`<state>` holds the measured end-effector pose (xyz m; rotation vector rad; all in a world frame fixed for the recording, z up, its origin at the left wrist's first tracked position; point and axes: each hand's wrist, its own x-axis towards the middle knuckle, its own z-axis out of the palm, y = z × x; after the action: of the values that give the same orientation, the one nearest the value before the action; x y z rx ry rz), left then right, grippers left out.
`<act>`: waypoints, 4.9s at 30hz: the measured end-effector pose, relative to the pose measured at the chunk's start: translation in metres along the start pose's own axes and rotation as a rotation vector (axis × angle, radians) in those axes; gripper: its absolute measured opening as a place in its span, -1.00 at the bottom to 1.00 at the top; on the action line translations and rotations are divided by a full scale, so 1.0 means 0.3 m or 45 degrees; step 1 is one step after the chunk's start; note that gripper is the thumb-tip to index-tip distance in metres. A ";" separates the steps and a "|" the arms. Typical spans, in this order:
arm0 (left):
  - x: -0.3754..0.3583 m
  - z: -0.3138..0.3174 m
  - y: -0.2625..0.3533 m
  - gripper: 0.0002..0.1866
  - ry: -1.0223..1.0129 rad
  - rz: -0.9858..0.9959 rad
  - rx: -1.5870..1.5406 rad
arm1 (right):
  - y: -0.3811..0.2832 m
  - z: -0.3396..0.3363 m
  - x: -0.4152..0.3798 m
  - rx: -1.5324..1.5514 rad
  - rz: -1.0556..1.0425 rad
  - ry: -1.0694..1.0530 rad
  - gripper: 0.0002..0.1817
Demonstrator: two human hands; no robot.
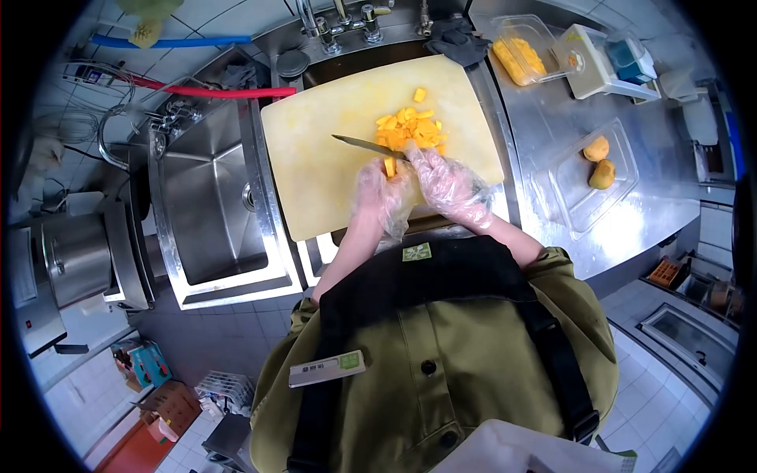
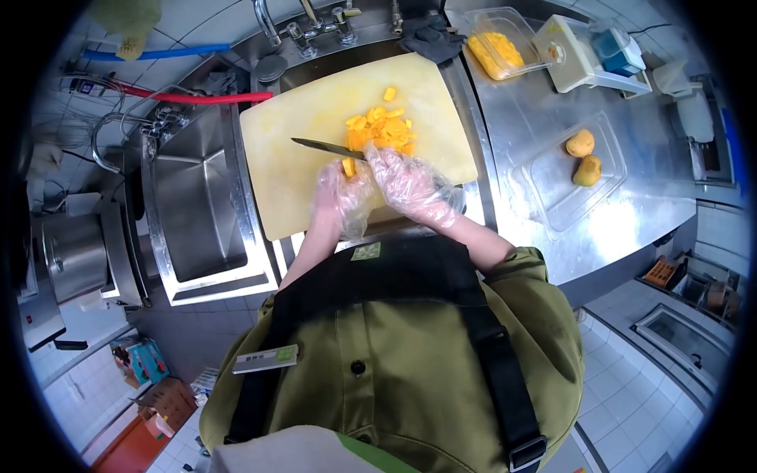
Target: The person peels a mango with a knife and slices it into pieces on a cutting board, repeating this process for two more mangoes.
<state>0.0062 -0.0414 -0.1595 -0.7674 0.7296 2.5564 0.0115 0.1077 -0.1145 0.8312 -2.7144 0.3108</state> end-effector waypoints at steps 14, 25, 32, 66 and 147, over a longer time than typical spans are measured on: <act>-0.002 0.023 -0.001 -0.68 -0.371 -0.158 -0.345 | 0.010 -0.037 0.036 0.339 0.495 -0.222 -0.61; -0.032 0.080 0.033 -0.76 0.413 0.304 0.376 | 0.053 0.020 0.008 0.395 0.163 0.203 -0.65; 0.000 0.066 0.032 -0.82 0.232 0.342 -0.149 | 0.049 -0.044 -0.038 0.063 -0.066 0.115 -0.56; -0.053 0.024 0.003 -0.91 0.311 1.011 2.494 | 0.082 0.007 0.011 -0.270 -0.326 -0.145 -0.52; -0.038 0.017 0.011 -0.69 0.246 0.418 0.229 | 0.001 0.092 0.032 1.029 0.500 0.127 -0.67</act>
<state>0.0115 -0.0433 -0.1478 -0.9067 1.2199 2.6720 -0.0021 0.0952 -0.1374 0.4008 -2.6096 1.5474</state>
